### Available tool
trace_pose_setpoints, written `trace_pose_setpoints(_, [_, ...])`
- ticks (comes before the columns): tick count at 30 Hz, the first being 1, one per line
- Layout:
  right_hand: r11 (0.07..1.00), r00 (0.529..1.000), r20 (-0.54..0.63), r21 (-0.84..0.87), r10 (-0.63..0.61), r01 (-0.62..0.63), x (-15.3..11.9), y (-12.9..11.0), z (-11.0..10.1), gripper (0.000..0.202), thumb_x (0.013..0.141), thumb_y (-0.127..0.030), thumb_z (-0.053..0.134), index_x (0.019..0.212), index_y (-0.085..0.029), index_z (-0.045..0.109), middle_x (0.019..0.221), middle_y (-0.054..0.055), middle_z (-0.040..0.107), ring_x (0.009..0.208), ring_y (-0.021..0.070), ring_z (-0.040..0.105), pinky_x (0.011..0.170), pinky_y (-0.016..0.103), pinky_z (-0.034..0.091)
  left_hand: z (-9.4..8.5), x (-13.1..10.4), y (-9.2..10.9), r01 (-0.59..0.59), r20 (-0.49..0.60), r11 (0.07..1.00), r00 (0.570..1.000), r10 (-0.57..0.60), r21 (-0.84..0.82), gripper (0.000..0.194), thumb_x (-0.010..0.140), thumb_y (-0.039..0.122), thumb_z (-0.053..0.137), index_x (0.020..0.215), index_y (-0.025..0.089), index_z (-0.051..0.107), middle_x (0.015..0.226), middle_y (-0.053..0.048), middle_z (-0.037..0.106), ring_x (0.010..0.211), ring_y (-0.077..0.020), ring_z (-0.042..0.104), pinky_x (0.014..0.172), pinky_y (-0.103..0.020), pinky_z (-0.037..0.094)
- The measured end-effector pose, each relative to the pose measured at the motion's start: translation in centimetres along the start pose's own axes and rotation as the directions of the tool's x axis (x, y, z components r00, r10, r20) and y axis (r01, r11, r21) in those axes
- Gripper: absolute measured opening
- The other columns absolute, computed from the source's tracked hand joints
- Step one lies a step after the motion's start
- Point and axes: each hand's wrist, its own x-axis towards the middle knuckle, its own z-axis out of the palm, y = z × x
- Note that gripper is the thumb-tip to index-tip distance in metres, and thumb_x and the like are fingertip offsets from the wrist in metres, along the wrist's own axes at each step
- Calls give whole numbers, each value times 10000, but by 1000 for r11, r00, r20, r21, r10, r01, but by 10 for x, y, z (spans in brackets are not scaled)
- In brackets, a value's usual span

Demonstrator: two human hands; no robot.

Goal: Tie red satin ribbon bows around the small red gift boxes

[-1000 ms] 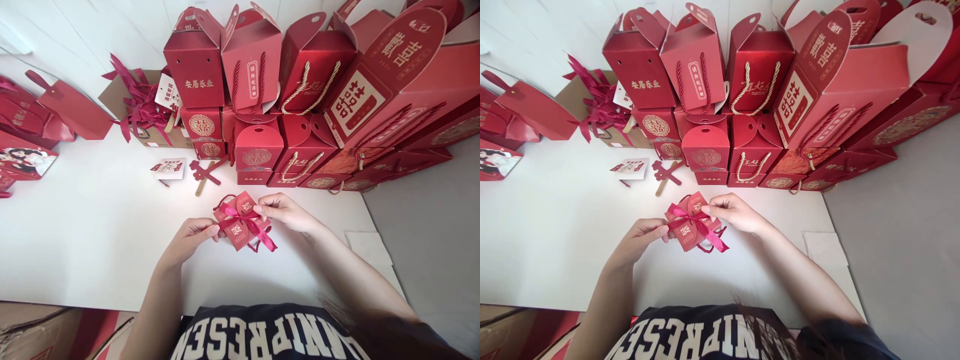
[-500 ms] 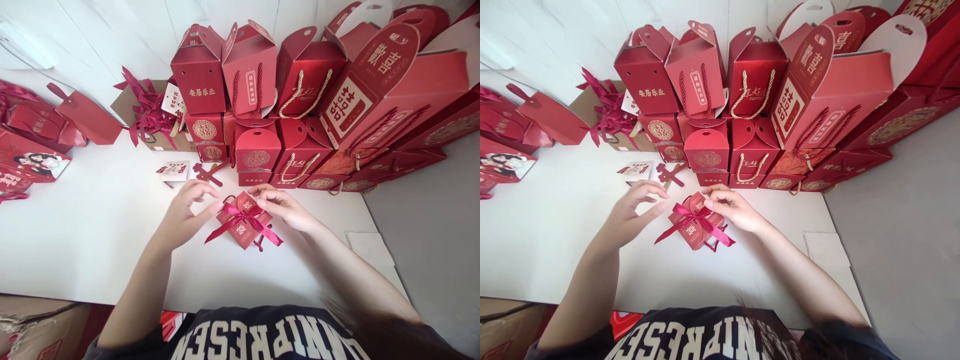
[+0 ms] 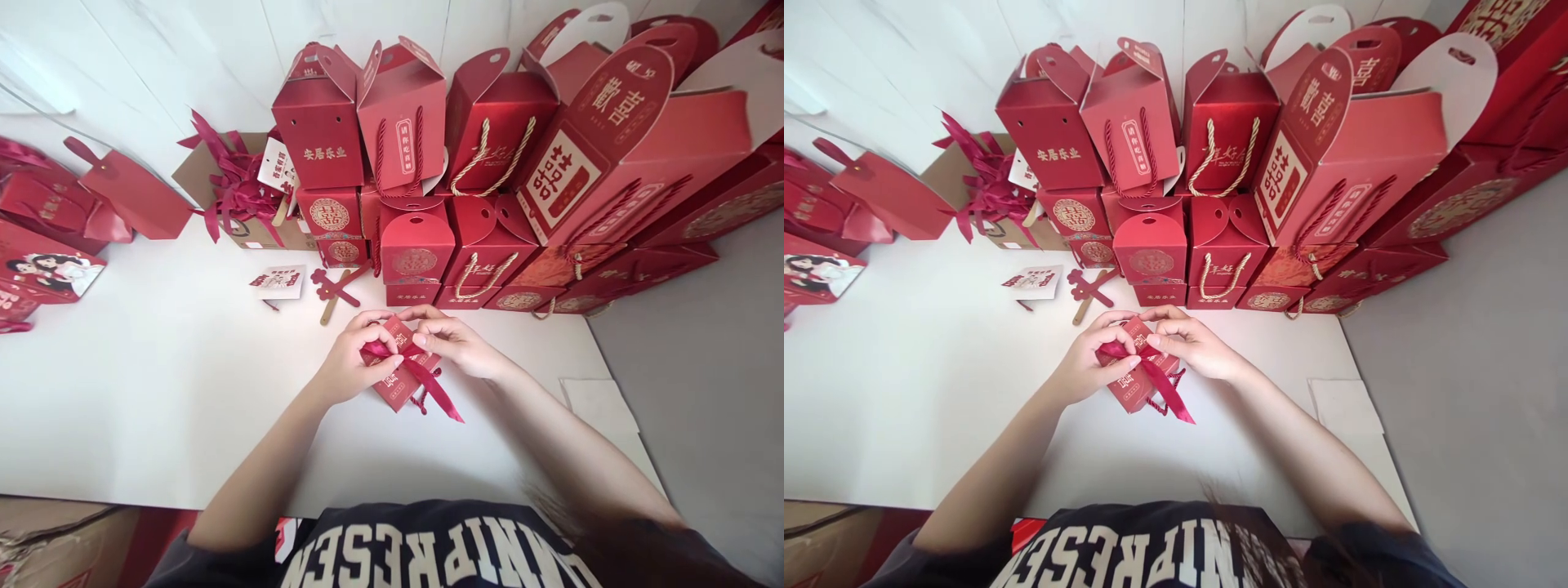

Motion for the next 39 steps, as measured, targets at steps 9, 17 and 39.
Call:
trace_pose_setpoints(9, [979,1000,-2,203,27,-26,2,10,1,370,895,-424,619,622,-175,603,1271,42,509,1280,228,460,1082,374,349,1,-1,-2,-5,-2,1000,1000,5,-6,42,818,233,646,811,193,639,1270,-80,534,1246,-246,513,1015,-372,457])
trace_pose_setpoints(17, [884,998,-32,465,62,-40,3,22,13,339,876,-396,637,615,-180,637,1293,37,506,1224,232,493,1014,335,429,4,-2,-4,-16,-20,999,1000,15,-42,21,811,207,648,812,191,635,1261,-68,530,1221,-226,527,984,-334,466])
trace_pose_setpoints(39, [997,989,-123,-11,80,-82,-3,-6,-9,341,975,-500,438,896,-203,586,701,-26,510,665,121,472,680,262,384,-20,-6,-21,-13,-65,980,998,0,-199,135,895,327,592,949,204,600,1247,-99,537,1252,-245,479,1044,-405,387])
